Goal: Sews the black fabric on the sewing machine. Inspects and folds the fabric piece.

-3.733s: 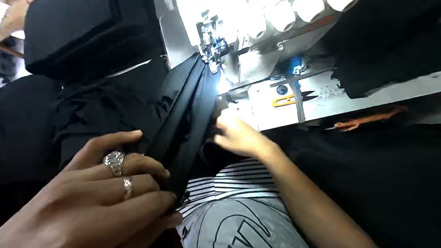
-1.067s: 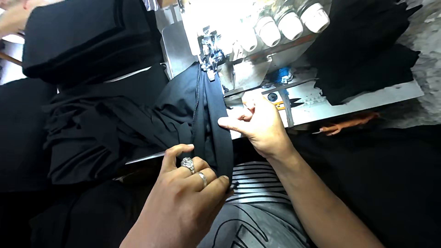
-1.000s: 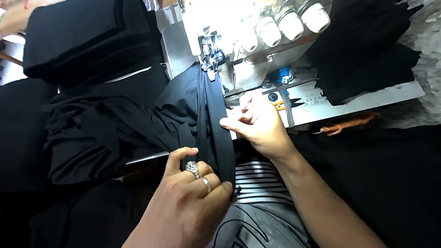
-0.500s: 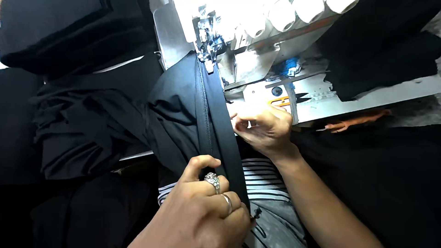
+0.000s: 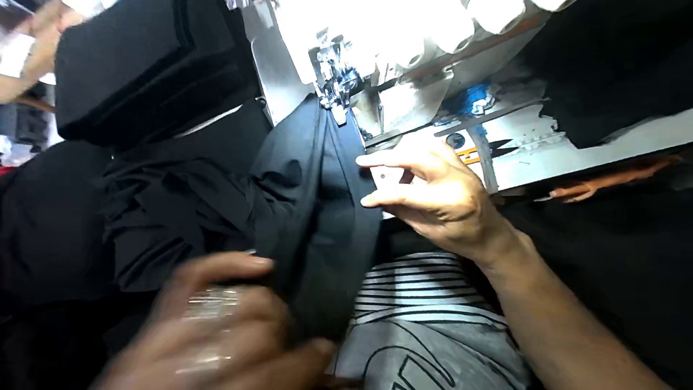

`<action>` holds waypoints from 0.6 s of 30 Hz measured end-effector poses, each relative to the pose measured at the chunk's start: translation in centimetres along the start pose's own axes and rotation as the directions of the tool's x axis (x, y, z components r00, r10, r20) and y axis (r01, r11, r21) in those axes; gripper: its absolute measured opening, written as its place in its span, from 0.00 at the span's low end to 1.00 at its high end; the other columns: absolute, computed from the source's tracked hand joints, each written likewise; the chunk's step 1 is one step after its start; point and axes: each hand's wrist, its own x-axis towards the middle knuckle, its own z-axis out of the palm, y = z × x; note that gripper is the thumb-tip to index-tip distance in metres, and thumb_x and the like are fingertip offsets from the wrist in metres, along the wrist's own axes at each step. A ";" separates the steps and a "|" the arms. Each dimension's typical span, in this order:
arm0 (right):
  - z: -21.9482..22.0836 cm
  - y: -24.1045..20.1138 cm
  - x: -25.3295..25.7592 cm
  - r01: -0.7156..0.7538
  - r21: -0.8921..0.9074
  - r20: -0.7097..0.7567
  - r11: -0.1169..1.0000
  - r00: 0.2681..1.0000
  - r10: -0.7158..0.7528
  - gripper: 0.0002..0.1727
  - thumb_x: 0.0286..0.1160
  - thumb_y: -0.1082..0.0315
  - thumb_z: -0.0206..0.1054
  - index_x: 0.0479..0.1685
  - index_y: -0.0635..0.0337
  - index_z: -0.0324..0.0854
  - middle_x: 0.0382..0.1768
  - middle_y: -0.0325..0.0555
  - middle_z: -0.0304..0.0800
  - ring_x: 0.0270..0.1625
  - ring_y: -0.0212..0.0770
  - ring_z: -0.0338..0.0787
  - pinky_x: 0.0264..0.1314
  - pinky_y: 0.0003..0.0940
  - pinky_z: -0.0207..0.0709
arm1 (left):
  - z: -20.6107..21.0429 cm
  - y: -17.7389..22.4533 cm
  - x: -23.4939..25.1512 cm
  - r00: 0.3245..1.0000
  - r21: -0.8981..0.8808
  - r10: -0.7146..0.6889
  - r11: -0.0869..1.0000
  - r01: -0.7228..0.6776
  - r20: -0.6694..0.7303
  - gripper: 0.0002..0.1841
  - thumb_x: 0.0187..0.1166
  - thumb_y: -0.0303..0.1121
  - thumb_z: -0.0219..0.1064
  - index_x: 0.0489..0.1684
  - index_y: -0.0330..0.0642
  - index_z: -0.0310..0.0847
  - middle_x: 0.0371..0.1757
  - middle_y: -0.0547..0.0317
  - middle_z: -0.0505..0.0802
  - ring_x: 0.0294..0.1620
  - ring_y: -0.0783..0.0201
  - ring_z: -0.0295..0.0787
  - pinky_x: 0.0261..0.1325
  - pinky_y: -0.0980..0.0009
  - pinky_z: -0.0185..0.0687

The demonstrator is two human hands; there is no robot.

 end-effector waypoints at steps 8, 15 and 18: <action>1.3 -1.7 -1.6 -0.160 0.236 0.027 0.959 0.987 0.158 0.09 0.83 0.69 0.68 0.47 0.58 0.95 0.54 0.44 0.98 0.61 0.33 0.94 0.64 0.26 0.86 | -8.7 -8.0 -2.6 0.962 -0.126 -0.272 0.955 0.268 -0.016 0.09 0.69 0.29 0.80 0.43 0.40 0.91 0.43 0.57 0.93 0.47 0.66 0.88 0.62 0.67 0.80; 1.5 1.6 2.0 -0.121 0.274 -0.051 0.954 0.989 0.140 0.06 0.76 0.74 0.72 0.42 0.64 0.95 0.47 0.44 0.98 0.53 0.29 0.95 0.60 0.23 0.88 | -7.2 -12.3 6.2 0.972 0.019 -0.216 0.976 0.219 -0.098 0.07 0.81 0.42 0.72 0.41 0.52 0.85 0.42 0.76 0.89 0.45 0.83 0.84 0.52 0.84 0.79; 1.5 2.6 3.2 -0.095 0.290 -0.059 0.952 0.991 0.117 0.06 0.73 0.76 0.72 0.41 0.65 0.94 0.49 0.45 0.98 0.55 0.32 0.96 0.62 0.26 0.89 | -6.9 -12.6 6.2 0.975 -0.032 -0.157 0.988 0.153 -0.155 0.12 0.75 0.45 0.76 0.41 0.49 0.85 0.38 0.75 0.89 0.42 0.80 0.84 0.57 0.77 0.79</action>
